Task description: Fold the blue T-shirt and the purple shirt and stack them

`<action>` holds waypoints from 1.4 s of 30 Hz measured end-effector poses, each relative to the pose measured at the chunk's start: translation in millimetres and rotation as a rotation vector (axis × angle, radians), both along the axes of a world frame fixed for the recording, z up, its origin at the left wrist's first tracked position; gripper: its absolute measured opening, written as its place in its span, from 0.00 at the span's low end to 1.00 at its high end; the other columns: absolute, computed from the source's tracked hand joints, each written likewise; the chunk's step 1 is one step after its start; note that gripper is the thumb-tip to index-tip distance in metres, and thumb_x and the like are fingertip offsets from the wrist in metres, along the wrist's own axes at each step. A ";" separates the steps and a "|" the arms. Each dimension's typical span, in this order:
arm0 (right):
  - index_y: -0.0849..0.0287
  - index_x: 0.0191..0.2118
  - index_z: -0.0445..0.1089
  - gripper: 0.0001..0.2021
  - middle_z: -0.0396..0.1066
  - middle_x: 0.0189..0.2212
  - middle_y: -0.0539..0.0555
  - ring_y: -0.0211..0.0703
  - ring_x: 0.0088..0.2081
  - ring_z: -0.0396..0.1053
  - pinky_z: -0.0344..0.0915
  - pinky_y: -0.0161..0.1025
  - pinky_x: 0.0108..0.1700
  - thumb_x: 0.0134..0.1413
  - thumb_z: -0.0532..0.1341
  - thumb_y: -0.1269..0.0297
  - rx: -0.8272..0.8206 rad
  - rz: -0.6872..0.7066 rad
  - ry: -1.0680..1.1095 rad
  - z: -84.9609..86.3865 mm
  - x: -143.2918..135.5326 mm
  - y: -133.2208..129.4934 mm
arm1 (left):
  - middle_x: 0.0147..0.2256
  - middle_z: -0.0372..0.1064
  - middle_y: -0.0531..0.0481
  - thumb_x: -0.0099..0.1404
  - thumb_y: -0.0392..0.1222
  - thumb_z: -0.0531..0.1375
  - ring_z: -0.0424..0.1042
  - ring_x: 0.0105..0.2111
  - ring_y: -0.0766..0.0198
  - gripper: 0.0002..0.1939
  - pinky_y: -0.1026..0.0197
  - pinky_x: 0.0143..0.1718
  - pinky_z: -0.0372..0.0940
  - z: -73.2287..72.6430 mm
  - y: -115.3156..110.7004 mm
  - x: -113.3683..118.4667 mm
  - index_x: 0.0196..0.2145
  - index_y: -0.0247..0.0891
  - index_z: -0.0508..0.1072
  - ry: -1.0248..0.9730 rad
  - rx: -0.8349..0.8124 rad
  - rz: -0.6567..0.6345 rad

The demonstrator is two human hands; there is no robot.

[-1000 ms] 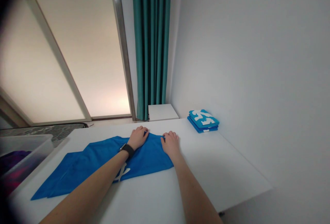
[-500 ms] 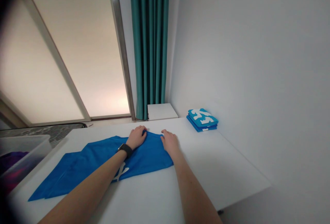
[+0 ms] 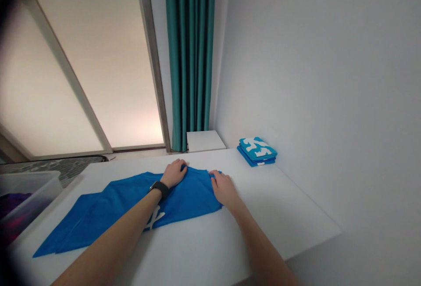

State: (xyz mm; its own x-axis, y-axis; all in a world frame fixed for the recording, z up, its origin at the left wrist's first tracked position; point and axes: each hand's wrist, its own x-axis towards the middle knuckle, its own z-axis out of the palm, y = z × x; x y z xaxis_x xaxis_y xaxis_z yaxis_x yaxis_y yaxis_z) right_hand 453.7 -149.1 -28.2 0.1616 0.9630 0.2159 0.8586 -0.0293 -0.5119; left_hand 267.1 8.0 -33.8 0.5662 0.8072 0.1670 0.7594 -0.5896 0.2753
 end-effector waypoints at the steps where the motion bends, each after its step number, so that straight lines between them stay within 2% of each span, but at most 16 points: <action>1: 0.57 0.48 0.69 0.14 0.75 0.39 0.54 0.44 0.41 0.71 0.59 0.38 0.45 0.64 0.48 0.68 -0.008 -0.039 0.002 -1.0 2.8 -8.7 | 0.44 0.69 0.44 0.68 0.40 0.51 0.69 0.47 0.54 0.09 0.52 0.47 0.60 0.5 -0.1 -0.1 0.41 0.39 0.70 -0.004 -0.003 -0.003; 4: 0.57 0.34 0.71 0.15 0.74 0.30 0.53 0.43 0.35 0.70 0.57 0.38 0.40 0.64 0.48 0.66 -0.008 -0.134 -0.012 -7.3 9.2 -35.6 | 0.44 0.70 0.45 0.68 0.40 0.51 0.69 0.47 0.55 0.09 0.53 0.47 0.60 1.8 -0.7 -0.1 0.41 0.39 0.70 -0.014 -0.011 -0.008; 6: 0.56 0.26 0.69 0.19 0.73 0.27 0.53 0.43 0.33 0.69 0.55 0.39 0.40 0.65 0.48 0.63 0.024 -0.160 -0.033 -14.0 8.4 -50.6 | 0.44 0.70 0.45 0.68 0.40 0.51 0.69 0.47 0.54 0.09 0.53 0.47 0.61 2.6 -1.2 0.0 0.41 0.39 0.70 -0.018 -0.016 -0.009; 8: 0.56 0.23 0.69 0.21 0.72 0.26 0.53 0.43 0.33 0.68 0.53 0.40 0.41 0.66 0.48 0.61 0.061 -0.180 -0.049 -20.8 3.1 -61.3 | 0.44 0.70 0.45 0.68 0.40 0.51 0.69 0.47 0.54 0.09 0.53 0.47 0.61 3.4 -1.7 0.0 0.41 0.39 0.70 -0.020 -0.020 -0.011; 11: 0.56 0.27 0.71 0.19 0.72 0.28 0.53 0.44 0.35 0.67 0.52 0.40 0.40 0.65 0.48 0.61 0.086 -0.203 -0.071 -27.3 -8.5 -69.9 | 0.44 0.70 0.45 0.68 0.40 0.51 0.69 0.47 0.55 0.09 0.53 0.47 0.61 4.1 -1.6 -0.1 0.40 0.39 0.70 -0.020 -0.022 -0.012; 15: 0.54 0.35 0.73 0.16 0.71 0.29 0.52 0.45 0.36 0.67 0.52 0.40 0.39 0.64 0.49 0.61 0.091 -0.249 -0.053 -27.4 -19.8 -73.4 | 0.44 0.70 0.45 0.68 0.40 0.52 0.70 0.47 0.55 0.09 0.54 0.47 0.61 3.2 0.0 0.0 0.40 0.39 0.70 -0.018 -0.021 -0.016; 20: 0.55 0.25 0.68 0.18 0.71 0.27 0.50 0.43 0.34 0.67 0.51 0.39 0.38 0.65 0.49 0.60 0.008 -0.240 -0.040 -25.3 -22.9 -72.8 | 0.44 0.71 0.45 0.68 0.39 0.52 0.69 0.47 0.55 0.09 0.55 0.47 0.61 1.9 0.3 0.3 0.41 0.39 0.70 -0.022 -0.015 -0.016; 29: 0.55 0.28 0.63 0.11 0.71 0.27 0.50 0.44 0.33 0.69 0.52 0.40 0.37 0.62 0.54 0.64 -0.091 -0.273 -0.265 -21.4 -19.3 -73.4 | 0.44 0.71 0.45 0.68 0.39 0.52 0.70 0.47 0.56 0.09 0.55 0.47 0.61 5.4 -1.6 -0.5 0.40 0.39 0.70 -0.027 -0.025 -0.013; 31: 0.55 0.30 0.63 0.09 0.71 0.27 0.50 0.44 0.32 0.69 0.53 0.39 0.36 0.62 0.54 0.63 -0.073 -0.281 -0.259 -22.3 -16.6 -74.5 | 0.44 0.71 0.45 0.68 0.39 0.52 0.70 0.47 0.55 0.09 0.55 0.47 0.61 5.5 -1.5 -0.9 0.40 0.39 0.71 -0.026 -0.029 -0.010; 34: 0.55 0.36 0.63 0.05 0.72 0.33 0.52 0.46 0.36 0.70 0.55 0.40 0.39 0.62 0.56 0.61 0.011 -0.297 -0.253 -26.8 -9.2 -75.8 | 0.45 0.71 0.45 0.68 0.39 0.52 0.70 0.47 0.55 0.09 0.55 0.47 0.61 5.3 -1.4 -1.2 0.41 0.39 0.71 -0.025 -0.031 -0.010; 37: 0.57 0.41 0.64 0.07 0.71 0.39 0.56 0.47 0.41 0.70 0.55 0.41 0.41 0.63 0.54 0.60 0.065 -0.325 -0.279 -31.7 -1.7 -75.2 | 0.45 0.71 0.45 0.68 0.40 0.51 0.70 0.47 0.55 0.10 0.55 0.47 0.61 5.7 -1.7 -1.0 0.41 0.39 0.71 -0.026 -0.030 -0.015; 42: 0.57 0.33 0.63 0.10 0.71 0.33 0.55 0.48 0.37 0.68 0.53 0.42 0.40 0.64 0.52 0.58 0.012 -0.354 -0.385 -33.0 3.0 -71.4 | 0.44 0.71 0.44 0.68 0.40 0.52 0.70 0.47 0.55 0.09 0.55 0.47 0.62 6.9 -2.3 0.1 0.41 0.39 0.71 -0.019 -0.031 -0.010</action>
State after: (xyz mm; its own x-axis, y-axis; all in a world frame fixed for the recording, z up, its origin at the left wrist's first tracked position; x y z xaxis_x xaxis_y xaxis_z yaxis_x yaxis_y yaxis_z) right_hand 456.7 -220.4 -61.1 0.3837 0.8607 0.3345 0.9231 -0.3480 -0.1634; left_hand 267.2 5.8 -26.9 0.5712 0.8064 0.1529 0.7480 -0.5881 0.3077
